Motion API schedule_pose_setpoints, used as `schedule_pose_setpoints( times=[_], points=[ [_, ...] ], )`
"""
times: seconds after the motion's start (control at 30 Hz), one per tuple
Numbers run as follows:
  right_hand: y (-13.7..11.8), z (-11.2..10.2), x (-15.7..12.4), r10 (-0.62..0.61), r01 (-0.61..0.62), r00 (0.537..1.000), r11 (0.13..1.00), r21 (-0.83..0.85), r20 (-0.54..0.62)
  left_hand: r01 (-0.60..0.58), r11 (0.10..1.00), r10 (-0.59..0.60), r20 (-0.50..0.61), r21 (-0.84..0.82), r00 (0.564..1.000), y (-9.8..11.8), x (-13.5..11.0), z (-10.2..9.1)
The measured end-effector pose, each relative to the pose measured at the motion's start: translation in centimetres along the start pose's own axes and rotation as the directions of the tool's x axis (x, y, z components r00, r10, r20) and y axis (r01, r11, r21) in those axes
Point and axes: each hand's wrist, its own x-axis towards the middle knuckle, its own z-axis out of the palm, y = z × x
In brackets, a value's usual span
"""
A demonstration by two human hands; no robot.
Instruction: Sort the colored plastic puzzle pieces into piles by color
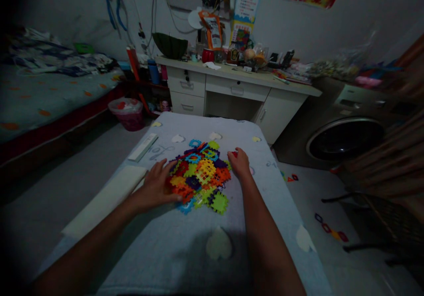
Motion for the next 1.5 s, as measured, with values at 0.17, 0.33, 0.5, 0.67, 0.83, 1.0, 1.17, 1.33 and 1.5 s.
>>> schedule_pose_setpoints(
  times=[0.17, 0.33, 0.5, 0.67, 0.83, 1.0, 1.17, 1.33, 1.5],
  points=[
    [-2.6, 1.6, -1.3, -0.100, 0.081, 0.980, 0.990, 0.118, 0.172, -0.003, 0.996, 0.000, 0.033, 0.087, 0.999, 0.0, -1.4, 3.5],
    [-4.4, 0.4, -2.4, -0.245, 0.137, 0.935, 0.917, 0.375, 0.258, -0.222, 0.975, 0.220, -0.061, -0.024, 0.974, 0.9, 1.4, 3.5],
    [-2.9, -3.1, -4.5, -0.297, 0.232, 0.906, 0.944, 0.235, 0.301, -0.207, 0.977, 0.201, -0.112, -0.043, 0.973, 0.5, 3.8, 1.9],
    [-0.1, -4.4, -9.7, -0.480, 0.486, 0.749, 0.866, 0.114, 0.456, -0.124, 0.992, 0.120, -0.079, -0.040, 0.990, -0.6, 2.8, 1.3],
    [1.1, -3.0, -12.4, -0.496, 0.550, 0.738, 0.835, 0.017, 0.458, -0.081, 0.996, 0.084, 0.062, -0.048, 0.995, -0.6, 0.5, 1.8],
    [-0.5, -1.9, -10.9, -0.536, 0.565, 0.769, 0.825, 0.022, 0.349, -0.074, 0.997, 0.075, 0.064, -0.026, 0.995, 0.2, 0.6, 3.0],
    [-3.3, -0.8, -9.7, -0.563, 0.570, 0.797, 0.821, 0.033, 0.220, -0.190, 0.978, 0.193, 0.030, -0.087, 0.981, 0.0, 2.2, 3.5],
    [-4.4, 0.1, -9.1, -0.547, 0.545, 0.833, 0.837, 0.047, 0.085, -0.153, 0.986, 0.154, 0.004, -0.073, 0.988, -0.9, 2.7, 2.9],
    [-2.5, -0.2, -8.6, -0.516, 0.517, 0.855, 0.856, -0.003, -0.052, -0.103, 0.991, 0.104, 0.001, -0.080, 0.995, -2.1, 2.4, 2.4]
  ],
)
